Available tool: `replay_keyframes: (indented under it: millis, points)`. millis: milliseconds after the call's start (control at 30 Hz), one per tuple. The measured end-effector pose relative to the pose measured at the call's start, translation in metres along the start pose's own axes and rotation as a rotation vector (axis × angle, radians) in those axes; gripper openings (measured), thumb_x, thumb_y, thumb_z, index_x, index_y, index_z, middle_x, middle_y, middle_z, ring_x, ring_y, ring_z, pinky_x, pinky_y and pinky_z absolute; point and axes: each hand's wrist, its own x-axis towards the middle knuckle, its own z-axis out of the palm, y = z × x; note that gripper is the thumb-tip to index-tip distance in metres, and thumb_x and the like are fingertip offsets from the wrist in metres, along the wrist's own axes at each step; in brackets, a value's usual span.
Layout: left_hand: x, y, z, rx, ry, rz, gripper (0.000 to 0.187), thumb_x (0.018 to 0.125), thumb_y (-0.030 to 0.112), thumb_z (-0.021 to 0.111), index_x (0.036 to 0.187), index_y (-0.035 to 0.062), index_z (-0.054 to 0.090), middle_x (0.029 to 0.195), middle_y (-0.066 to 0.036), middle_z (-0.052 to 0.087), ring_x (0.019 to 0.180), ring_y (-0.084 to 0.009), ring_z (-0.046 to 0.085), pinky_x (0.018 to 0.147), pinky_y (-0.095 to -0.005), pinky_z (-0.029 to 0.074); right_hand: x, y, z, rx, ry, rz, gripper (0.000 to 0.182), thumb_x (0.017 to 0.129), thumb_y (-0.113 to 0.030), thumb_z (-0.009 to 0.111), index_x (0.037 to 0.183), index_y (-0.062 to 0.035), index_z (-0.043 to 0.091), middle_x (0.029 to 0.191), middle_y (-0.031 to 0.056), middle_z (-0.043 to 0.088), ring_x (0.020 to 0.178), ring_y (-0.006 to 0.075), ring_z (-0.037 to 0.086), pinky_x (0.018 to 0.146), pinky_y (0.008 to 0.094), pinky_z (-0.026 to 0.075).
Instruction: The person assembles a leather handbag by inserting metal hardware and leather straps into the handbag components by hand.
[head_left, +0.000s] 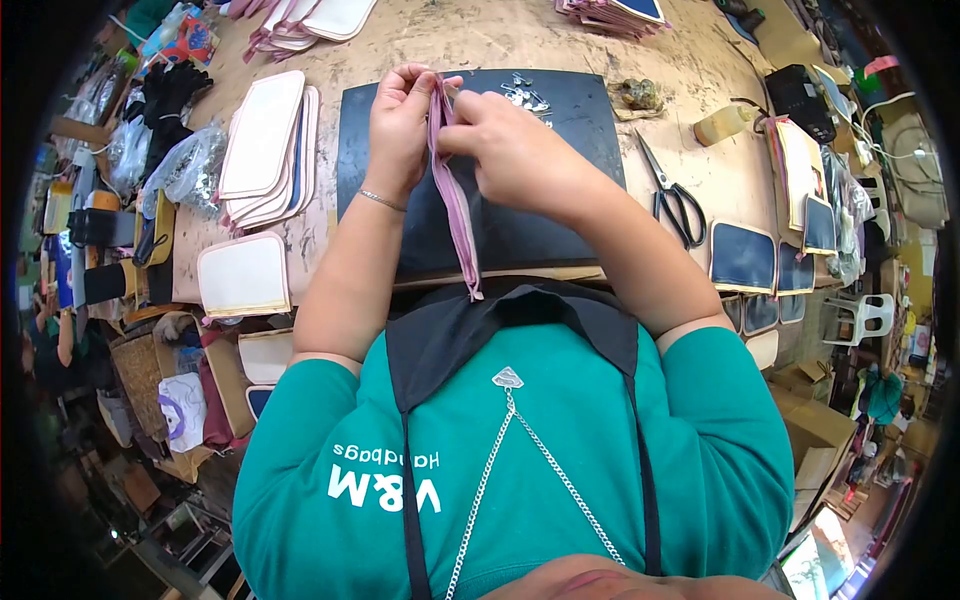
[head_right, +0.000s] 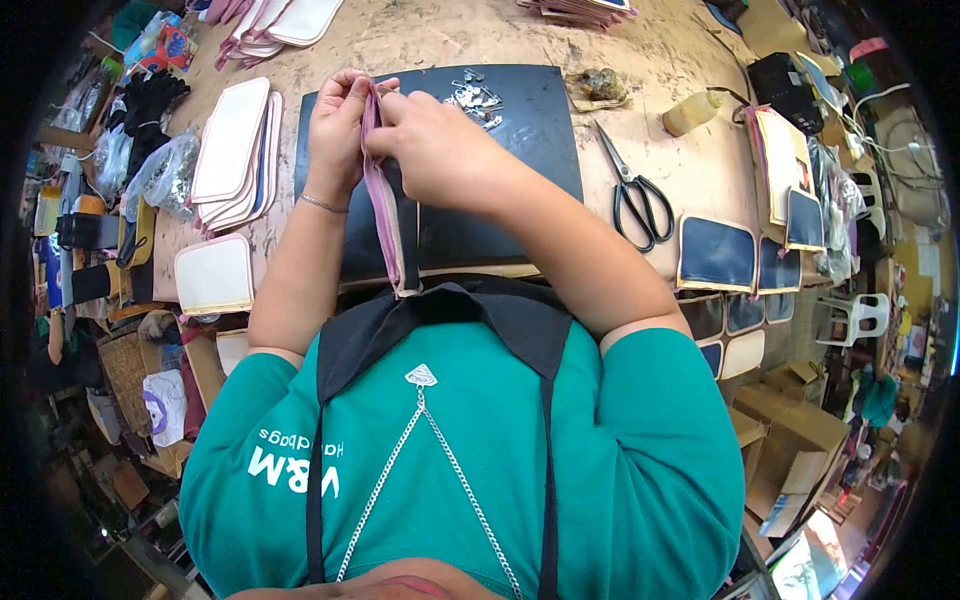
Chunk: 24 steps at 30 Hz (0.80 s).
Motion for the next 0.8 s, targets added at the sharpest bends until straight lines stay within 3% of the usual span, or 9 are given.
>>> replay_keyframes:
  millis: [133,200,267,333,367,467,500,633,800]
  points:
    - [0.005,0.000,-0.008,0.071,0.097,0.031,0.007,0.101,0.010,0.054,0.106,0.0050,0.052,0.093,-0.008,0.064,0.092,-0.0200,0.068,0.077,-0.0279,0.056,-0.019,-0.035,-0.024,0.242,-0.380,-0.206,0.021,0.069,-0.006,0.065,0.088,-0.0097,0.072,0.104,0.0127,0.057,0.096,0.0321,0.056,0.083,0.0422,0.049]
    - [0.004,0.005,-0.004,0.066,0.128,0.002,0.007,0.101,0.010,0.054,0.106,0.0048,0.051,0.092,-0.009,0.064,0.086,-0.0165,0.068,0.072,-0.0264,0.056,-0.035,-0.059,-0.028,0.249,-0.445,-0.187,0.020,0.072,-0.009,0.064,0.090,-0.0067,0.073,0.097,0.0128,0.058,0.093,0.0310,0.057,0.082,0.0417,0.049]
    - [-0.008,0.010,0.005,0.107,0.002,-0.067,0.008,0.101,0.011,0.054,0.106,0.0051,0.051,0.095,-0.009,0.065,0.084,-0.0155,0.067,0.073,-0.0258,0.055,-0.040,-0.051,-0.035,0.345,-0.521,-0.145,0.024,0.075,-0.006,0.061,0.095,-0.0067,0.073,0.096,0.0139,0.061,0.095,0.0310,0.060,0.085,0.0405,0.050]
    - [-0.009,0.003,0.004,0.091,-0.037,-0.030,0.009,0.101,0.011,0.054,0.107,0.0046,0.051,0.099,-0.009,0.065,0.087,-0.0159,0.066,0.079,-0.0267,0.054,-0.037,-0.033,-0.041,0.606,-0.479,-0.070,0.027,0.078,-0.003,0.057,0.100,-0.0069,0.073,0.099,0.0142,0.065,0.097,0.0296,0.063,0.087,0.0379,0.051]
    - [-0.009,0.002,0.005,0.098,-0.036,-0.003,0.009,0.101,0.010,0.055,0.106,0.0042,0.051,0.100,-0.010,0.065,0.090,-0.0166,0.066,0.080,-0.0270,0.054,-0.035,-0.017,-0.043,0.696,-0.412,0.081,0.026,0.083,-0.004,0.056,0.105,-0.0070,0.071,0.101,0.0138,0.068,0.097,0.0280,0.065,0.088,0.0360,0.052]
    - [-0.011,0.004,0.007,0.153,-0.030,0.082,0.010,0.100,0.009,0.055,0.107,0.0025,0.052,0.103,-0.011,0.066,0.098,-0.0176,0.066,0.085,-0.0272,0.053,-0.033,0.053,-0.031,0.263,-0.060,0.298,0.022,0.089,-0.012,0.063,0.108,-0.0040,0.070,0.097,0.0120,0.069,0.090,0.0239,0.066,0.082,0.0341,0.052]
    - [-0.011,0.003,0.006,0.195,-0.026,0.109,0.012,0.100,0.008,0.056,0.110,0.0017,0.052,0.104,-0.010,0.065,0.098,-0.0173,0.065,0.086,-0.0270,0.053,-0.031,0.060,-0.032,0.159,-0.081,0.486,0.021,0.088,-0.016,0.066,0.105,-0.0040,0.070,0.098,0.0135,0.069,0.090,0.0258,0.067,0.080,0.0353,0.052]
    - [-0.017,0.006,0.015,0.370,0.024,0.220,0.019,0.099,0.007,0.057,0.116,-0.0012,0.055,0.105,-0.008,0.065,0.098,-0.0148,0.064,0.087,-0.0254,0.051,-0.037,0.076,0.006,0.070,-0.112,0.573,0.025,0.083,-0.025,0.072,0.097,-0.0044,0.071,0.094,0.0167,0.070,0.091,0.0344,0.066,0.082,0.0416,0.052]
    - [-0.018,0.008,0.006,0.390,-0.003,0.074,0.016,0.098,0.007,0.058,0.112,-0.0008,0.060,0.104,-0.005,0.065,0.095,-0.0098,0.062,0.085,-0.0228,0.050,-0.042,0.083,0.022,0.007,-0.105,0.507,0.018,0.083,-0.019,0.070,0.094,-0.0039,0.070,0.097,0.0164,0.067,0.093,0.0345,0.064,0.082,0.0417,0.051]
